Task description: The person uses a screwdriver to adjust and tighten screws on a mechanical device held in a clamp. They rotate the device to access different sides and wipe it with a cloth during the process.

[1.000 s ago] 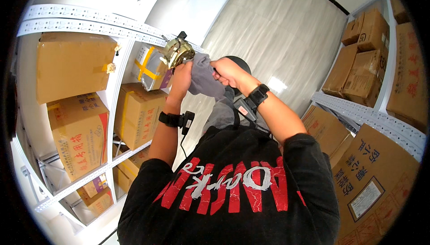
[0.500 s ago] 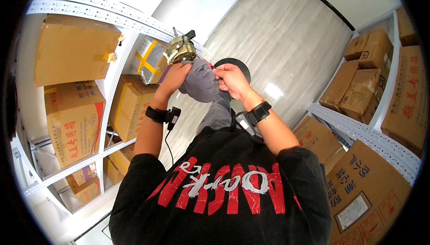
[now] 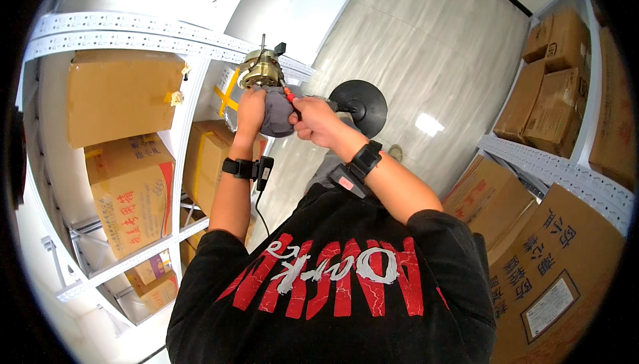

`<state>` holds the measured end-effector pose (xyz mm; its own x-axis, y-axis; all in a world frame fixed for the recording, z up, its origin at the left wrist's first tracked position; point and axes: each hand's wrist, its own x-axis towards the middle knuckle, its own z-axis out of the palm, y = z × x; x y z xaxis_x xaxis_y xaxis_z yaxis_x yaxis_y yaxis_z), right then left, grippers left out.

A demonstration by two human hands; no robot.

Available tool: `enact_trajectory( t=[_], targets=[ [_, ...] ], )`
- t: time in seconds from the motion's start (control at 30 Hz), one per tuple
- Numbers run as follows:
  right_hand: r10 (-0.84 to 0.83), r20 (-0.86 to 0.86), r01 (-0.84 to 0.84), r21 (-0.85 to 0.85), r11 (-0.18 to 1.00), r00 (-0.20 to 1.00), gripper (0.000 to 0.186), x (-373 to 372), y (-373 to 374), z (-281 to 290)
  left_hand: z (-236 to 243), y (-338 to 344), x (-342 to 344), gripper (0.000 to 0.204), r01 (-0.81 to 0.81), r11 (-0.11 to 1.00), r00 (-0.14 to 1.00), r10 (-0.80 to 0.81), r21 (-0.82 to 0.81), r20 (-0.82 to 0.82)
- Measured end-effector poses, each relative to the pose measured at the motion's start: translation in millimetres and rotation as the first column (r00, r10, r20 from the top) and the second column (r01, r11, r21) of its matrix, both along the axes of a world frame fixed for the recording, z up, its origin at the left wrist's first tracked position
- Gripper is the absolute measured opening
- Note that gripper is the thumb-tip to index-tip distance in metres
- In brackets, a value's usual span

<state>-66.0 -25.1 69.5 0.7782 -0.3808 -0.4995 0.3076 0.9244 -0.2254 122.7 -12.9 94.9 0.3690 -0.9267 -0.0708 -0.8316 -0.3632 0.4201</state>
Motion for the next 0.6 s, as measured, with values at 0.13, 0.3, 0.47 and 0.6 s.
enact_trajectory(
  t=[0.13,0.3,0.47,0.6],
  targets=[
    [-0.066,-0.034,0.067,0.015,0.998,0.997,0.015,16,10,5,13,-4,-9,0.054,-0.112,0.993,0.961,0.116,0.028,-0.250],
    [-0.118,-0.024,0.119,0.036,0.992,0.993,0.016,19,11,1,13,-13,-1,0.061,-0.003,0.982,0.985,0.035,0.187,-0.167],
    [-0.124,0.027,0.119,0.150,0.982,0.992,0.022,18,13,6,11,-13,13,0.048,0.067,0.973,0.968,-0.010,0.220,-0.252],
    [-0.158,0.056,0.140,0.242,0.960,0.986,0.023,28,13,3,26,-17,9,0.049,0.159,0.944,0.949,-0.066,0.290,-0.307]
  ],
)
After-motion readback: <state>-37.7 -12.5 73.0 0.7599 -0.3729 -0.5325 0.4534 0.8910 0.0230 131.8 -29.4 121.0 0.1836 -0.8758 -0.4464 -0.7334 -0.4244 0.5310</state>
